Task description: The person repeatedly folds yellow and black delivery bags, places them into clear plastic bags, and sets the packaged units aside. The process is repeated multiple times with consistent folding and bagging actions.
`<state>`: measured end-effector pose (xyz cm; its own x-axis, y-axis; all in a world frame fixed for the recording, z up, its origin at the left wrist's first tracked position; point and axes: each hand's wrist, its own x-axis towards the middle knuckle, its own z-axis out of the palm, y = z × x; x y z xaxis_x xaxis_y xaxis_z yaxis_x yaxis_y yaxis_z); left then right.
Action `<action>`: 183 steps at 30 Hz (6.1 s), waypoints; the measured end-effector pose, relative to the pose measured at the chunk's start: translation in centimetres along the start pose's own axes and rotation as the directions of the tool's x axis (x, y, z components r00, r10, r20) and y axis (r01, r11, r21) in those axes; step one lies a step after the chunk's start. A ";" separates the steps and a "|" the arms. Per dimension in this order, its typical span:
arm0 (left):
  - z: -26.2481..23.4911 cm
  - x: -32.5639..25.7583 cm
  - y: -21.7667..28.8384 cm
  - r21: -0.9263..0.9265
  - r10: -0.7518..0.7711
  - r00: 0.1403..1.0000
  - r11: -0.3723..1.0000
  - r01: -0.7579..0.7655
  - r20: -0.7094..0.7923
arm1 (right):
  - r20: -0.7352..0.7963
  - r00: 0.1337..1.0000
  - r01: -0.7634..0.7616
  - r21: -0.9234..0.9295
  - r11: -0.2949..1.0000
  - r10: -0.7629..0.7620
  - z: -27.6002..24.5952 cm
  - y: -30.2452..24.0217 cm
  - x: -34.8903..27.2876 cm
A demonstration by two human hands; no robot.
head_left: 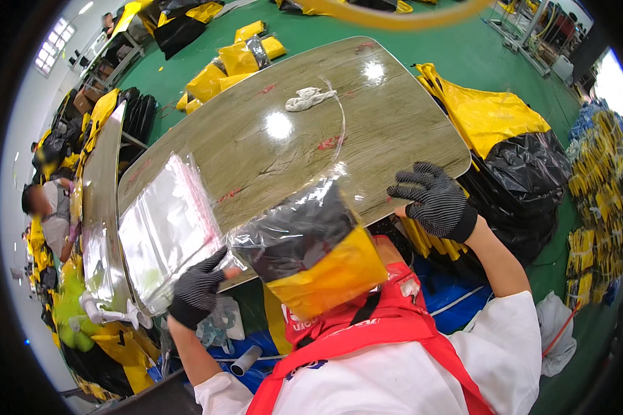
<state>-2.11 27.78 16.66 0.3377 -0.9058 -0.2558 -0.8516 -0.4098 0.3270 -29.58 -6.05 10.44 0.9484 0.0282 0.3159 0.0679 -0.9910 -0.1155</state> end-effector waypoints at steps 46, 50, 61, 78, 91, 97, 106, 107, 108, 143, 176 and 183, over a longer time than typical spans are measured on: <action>4.5 41.3 10.2 -0.718 0.121 0.801 0.534 0.446 0.587 | 0.149 0.946 0.207 0.406 0.890 -0.288 11.2 -12.5 -5.7; 5.5 35.9 7.0 -0.501 0.261 0.959 0.818 -0.282 -0.113 | 0.237 0.862 0.279 0.516 0.810 -0.448 12.5 -14.1 -3.4; 5.3 6.8 -15.7 -0.442 -0.277 0.771 0.897 -0.007 -0.574 | -0.215 0.511 -0.857 -0.194 0.477 0.832 4.2 6.7 -7.6; 3.3 19.6 -23.3 -0.687 -0.368 0.861 0.726 0.031 -0.351 | -0.187 0.291 -0.955 0.007 0.297 0.938 8.2 21.5 -6.4; 8.3 12.5 -28.1 -0.528 -0.537 0.552 0.827 0.194 -0.638 | -0.030 0.368 -0.852 0.390 0.350 0.929 4.4 24.1 -4.6; 11.0 12.2 -30.2 -0.557 -0.598 0.487 0.793 0.246 -0.637 | -0.114 0.591 -0.805 -0.146 0.575 0.799 3.7 25.5 -4.7; 11.2 12.9 -28.6 -0.562 -0.548 0.487 0.816 0.133 -0.680 | 0.158 0.314 -0.696 0.709 0.114 0.936 5.1 31.9 -3.3; 11.4 12.1 -28.7 -0.526 -0.545 0.471 0.830 0.187 -0.693 | 0.124 0.323 -0.715 0.681 0.156 0.938 5.7 31.5 -2.2; 11.4 11.5 -29.0 -0.502 -0.554 0.506 0.828 0.250 -0.661 | 0.082 0.338 -0.744 0.634 0.212 0.938 5.9 30.8 -1.6; 11.0 11.6 -26.5 -0.281 -0.616 0.505 0.758 0.588 -0.605 | -0.141 0.360 -0.933 -0.037 0.358 0.922 1.0 23.3 -6.5; 11.1 30.7 -1.8 0.310 0.311 0.912 0.924 -0.224 -0.266 | 0.219 0.974 -0.136 0.326 0.935 0.065 -2.1 2.0 6.6; 12.4 28.7 -0.6 0.243 0.293 0.910 0.944 -0.225 -0.294 | -0.209 0.922 -0.332 0.000 0.943 0.325 4.2 -4.0 -0.4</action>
<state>3.10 3.36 -2.19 0.1757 -0.9757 0.1307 -0.9769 -0.1564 0.1456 -28.98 -1.59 6.84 0.8319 -0.3232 0.4511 -0.2509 -0.9441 -0.2138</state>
